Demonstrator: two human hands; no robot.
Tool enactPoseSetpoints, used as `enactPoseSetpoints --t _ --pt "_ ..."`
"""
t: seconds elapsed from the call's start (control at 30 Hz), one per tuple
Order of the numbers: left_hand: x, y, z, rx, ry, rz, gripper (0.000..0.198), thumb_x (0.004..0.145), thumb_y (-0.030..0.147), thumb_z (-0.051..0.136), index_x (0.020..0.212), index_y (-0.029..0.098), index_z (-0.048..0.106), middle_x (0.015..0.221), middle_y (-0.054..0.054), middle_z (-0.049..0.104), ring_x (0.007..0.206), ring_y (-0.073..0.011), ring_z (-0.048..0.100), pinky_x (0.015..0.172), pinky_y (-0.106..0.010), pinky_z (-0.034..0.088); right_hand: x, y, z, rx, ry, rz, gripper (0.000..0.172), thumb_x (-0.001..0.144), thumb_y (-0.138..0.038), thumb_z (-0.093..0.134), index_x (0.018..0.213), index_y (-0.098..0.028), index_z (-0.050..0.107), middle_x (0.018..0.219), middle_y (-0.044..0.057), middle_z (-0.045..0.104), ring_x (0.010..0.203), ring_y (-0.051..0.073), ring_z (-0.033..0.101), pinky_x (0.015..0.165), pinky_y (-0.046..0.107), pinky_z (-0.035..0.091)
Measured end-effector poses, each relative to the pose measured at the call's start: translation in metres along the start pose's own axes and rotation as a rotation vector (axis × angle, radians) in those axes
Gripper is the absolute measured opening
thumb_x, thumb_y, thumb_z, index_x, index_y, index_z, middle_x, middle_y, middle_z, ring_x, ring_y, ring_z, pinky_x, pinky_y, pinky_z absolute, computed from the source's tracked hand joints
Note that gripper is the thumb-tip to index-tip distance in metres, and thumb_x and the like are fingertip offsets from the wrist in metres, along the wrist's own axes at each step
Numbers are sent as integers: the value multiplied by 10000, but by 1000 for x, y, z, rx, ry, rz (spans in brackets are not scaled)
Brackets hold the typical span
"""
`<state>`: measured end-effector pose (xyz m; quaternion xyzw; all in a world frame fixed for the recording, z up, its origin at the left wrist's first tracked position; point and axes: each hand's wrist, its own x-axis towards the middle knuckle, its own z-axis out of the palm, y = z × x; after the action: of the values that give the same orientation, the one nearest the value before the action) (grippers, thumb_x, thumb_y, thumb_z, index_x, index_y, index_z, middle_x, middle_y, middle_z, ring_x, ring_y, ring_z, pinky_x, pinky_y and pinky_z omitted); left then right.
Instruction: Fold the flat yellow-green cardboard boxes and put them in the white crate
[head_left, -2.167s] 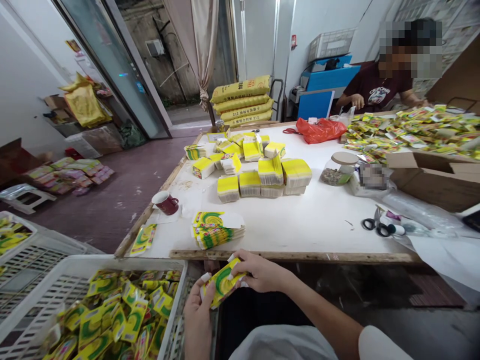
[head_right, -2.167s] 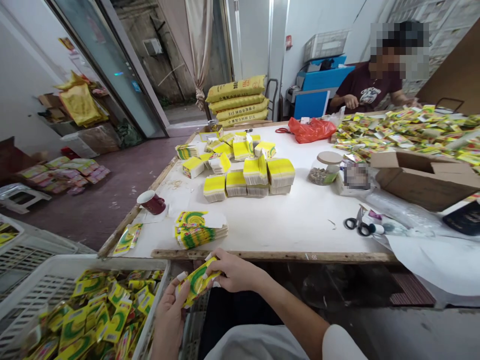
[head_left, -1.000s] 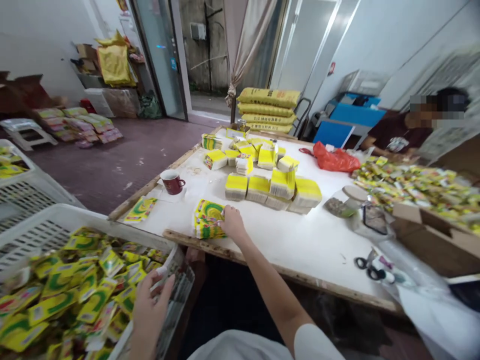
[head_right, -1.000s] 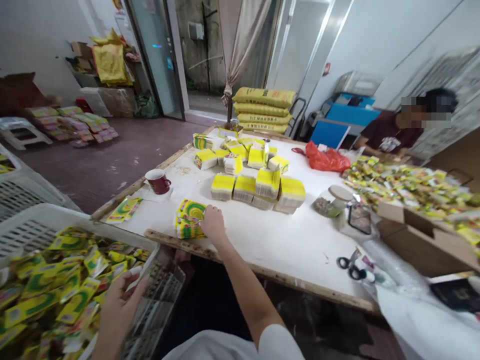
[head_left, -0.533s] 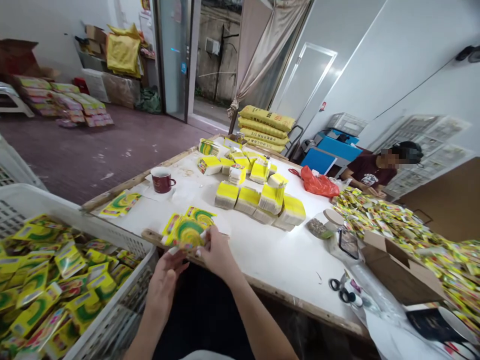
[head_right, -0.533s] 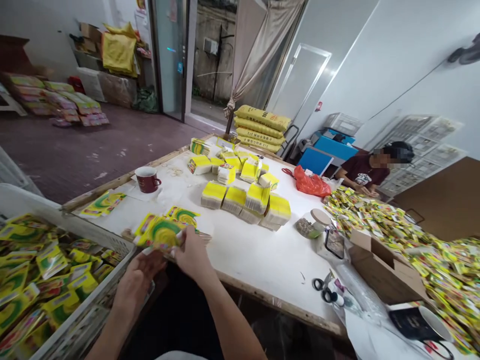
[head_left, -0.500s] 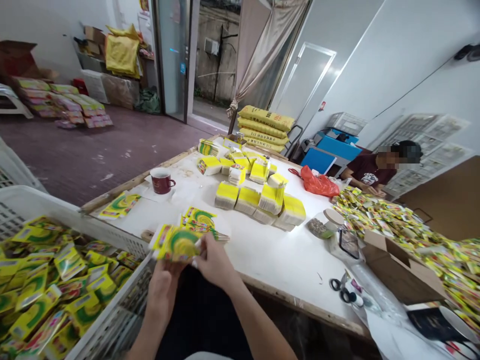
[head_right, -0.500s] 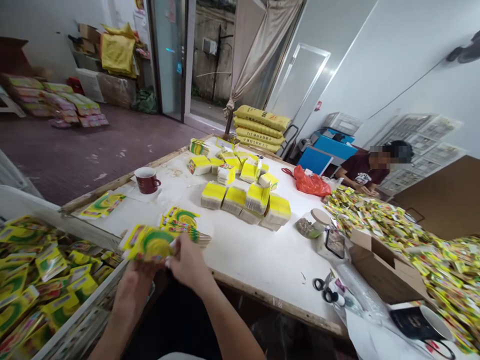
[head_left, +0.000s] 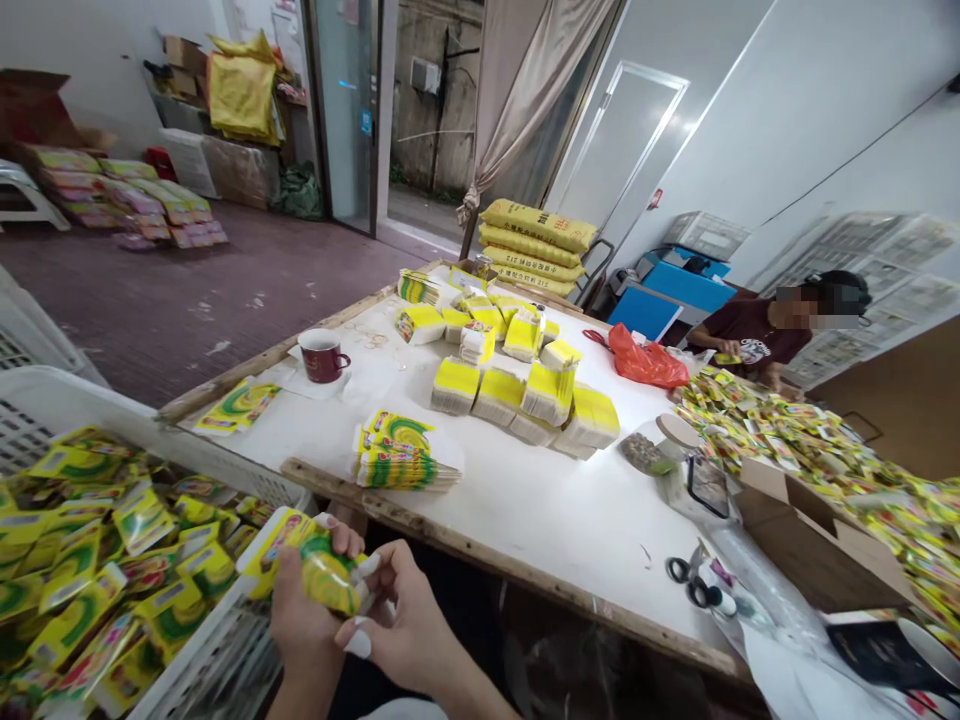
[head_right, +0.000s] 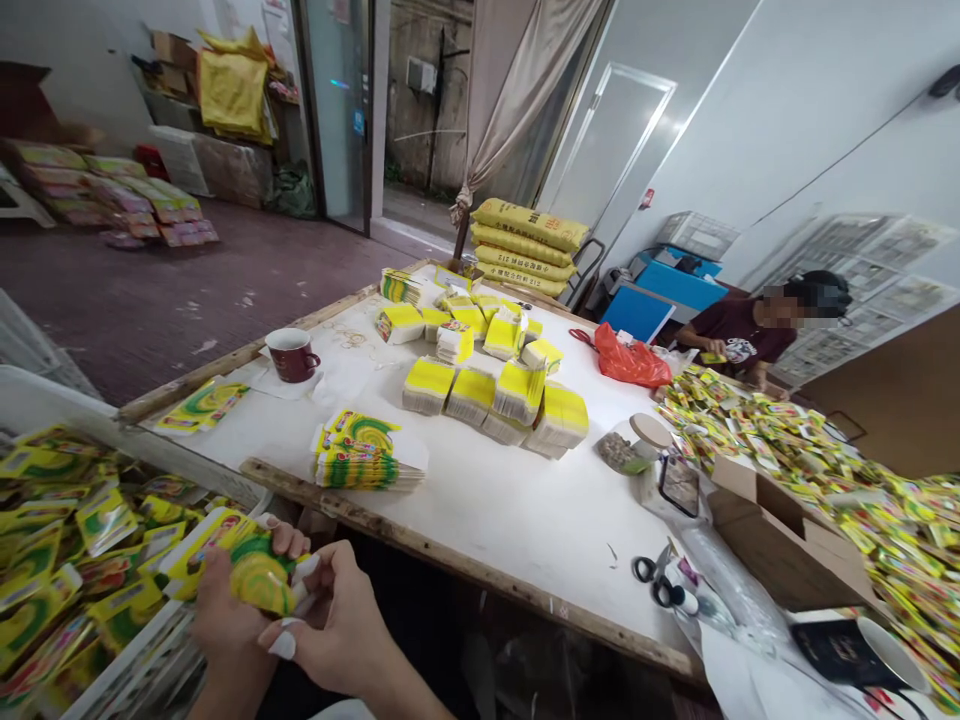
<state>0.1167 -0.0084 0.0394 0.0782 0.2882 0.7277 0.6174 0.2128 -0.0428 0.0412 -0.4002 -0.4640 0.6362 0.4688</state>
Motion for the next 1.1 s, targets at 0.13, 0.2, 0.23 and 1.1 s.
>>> enactPoseSetpoints --t 0.13,0.2,0.23,1.1 --pt "-1 -4 1 86 88 12 577 536 650 827 774 196 562 621 48 488 570 -97 446 508 -185 472 -1 1 -6 -67 -56 37 602 497 -304 923 899 -218 482 804 -60 506 668 91 399 585 214 323" --pt "-2 -8 0 164 80 35 628 500 715 812 765 197 577 622 45 515 575 -103 467 521 -193 480 0 5 -9 -94 -29 33 602 502 -325 920 912 -218 492 782 -65 509 653 92 397 580 219 321" --pt "-3 -9 0 206 80 42 673 471 768 789 767 196 592 632 38 539 581 -112 488 528 -208 491 1 7 -10 -101 5 22 586 519 -330 913 913 -219 494 772 -68 505 646 91 391 578 220 316" --pt "3 16 -18 538 -72 63 465 636 511 841 935 166 756 834 -44 761 771 -207 703 704 -262 579 -4 3 -56 -482 156 -251 86 742 -104 601 721 -182 628 697 -30 529 645 112 469 599 227 356"
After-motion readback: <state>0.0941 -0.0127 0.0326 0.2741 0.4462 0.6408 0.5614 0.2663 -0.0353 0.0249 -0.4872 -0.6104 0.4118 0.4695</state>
